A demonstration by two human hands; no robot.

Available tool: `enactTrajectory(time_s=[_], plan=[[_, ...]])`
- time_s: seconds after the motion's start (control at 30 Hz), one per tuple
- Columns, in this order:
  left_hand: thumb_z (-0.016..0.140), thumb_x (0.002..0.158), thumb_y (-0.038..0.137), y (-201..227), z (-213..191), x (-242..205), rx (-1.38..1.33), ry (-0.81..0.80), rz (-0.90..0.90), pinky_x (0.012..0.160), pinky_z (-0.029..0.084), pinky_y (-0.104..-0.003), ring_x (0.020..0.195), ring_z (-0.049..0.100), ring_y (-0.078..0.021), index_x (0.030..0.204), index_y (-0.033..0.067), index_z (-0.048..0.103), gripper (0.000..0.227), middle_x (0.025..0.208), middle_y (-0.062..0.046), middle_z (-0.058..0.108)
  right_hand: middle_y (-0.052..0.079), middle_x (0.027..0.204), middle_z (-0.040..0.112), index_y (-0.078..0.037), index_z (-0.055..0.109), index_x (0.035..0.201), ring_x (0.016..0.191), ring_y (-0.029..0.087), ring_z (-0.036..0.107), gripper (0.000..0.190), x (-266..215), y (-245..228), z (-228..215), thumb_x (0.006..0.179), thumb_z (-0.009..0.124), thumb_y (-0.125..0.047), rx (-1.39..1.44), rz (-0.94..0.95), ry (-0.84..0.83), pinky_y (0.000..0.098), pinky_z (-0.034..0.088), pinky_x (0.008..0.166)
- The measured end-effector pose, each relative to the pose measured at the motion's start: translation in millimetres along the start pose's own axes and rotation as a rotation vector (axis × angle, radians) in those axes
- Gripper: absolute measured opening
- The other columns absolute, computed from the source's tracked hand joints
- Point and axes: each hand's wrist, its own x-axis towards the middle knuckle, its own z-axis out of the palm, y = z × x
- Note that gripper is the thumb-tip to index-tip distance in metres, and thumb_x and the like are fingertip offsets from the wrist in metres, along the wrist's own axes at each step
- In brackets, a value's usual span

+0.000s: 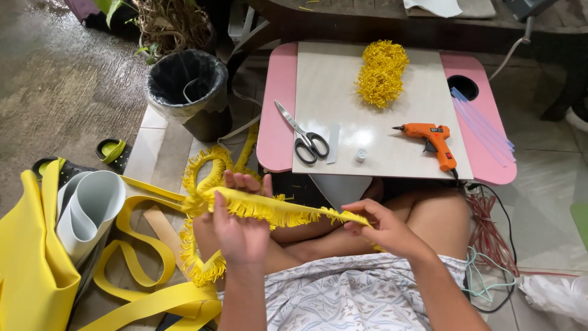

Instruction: Applying hot glue to yellow fringe and folding it to create a decorative element.

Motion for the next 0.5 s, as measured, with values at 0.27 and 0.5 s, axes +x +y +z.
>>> enactTrajectory(time_s=[0.27, 0.5], plan=[[0.037, 0.099, 0.036, 9, -13, -2, 0.095, 0.107, 0.045, 0.112, 0.033, -0.05, 0.106, 0.056, -0.0154, 0.122, 0.0154, 0.05, 0.034, 0.11, -0.001, 0.057, 0.011, 0.109, 0.059, -0.002, 0.074, 0.104, 0.099, 0.019, 0.065, 0.029, -2, 5, -36, 0.076, 0.066, 0.004, -0.138, -0.113, -0.002, 0.0314, 0.058, 0.078], [0.038, 0.097, 0.036, 1, -18, 2, 0.235, 0.164, -0.019, 0.109, 0.037, -0.048, 0.109, 0.054, -0.0161, 0.128, 0.015, 0.044, 0.038, 0.116, -0.002, 0.053, 0.018, 0.089, 0.073, 0.002, 0.058, 0.124, 0.076, 0.022, 0.071, 0.04, -18, -13, -43, 0.084, 0.054, 0.0, 0.22, -0.133, -0.129, 0.0376, 0.057, 0.069]])
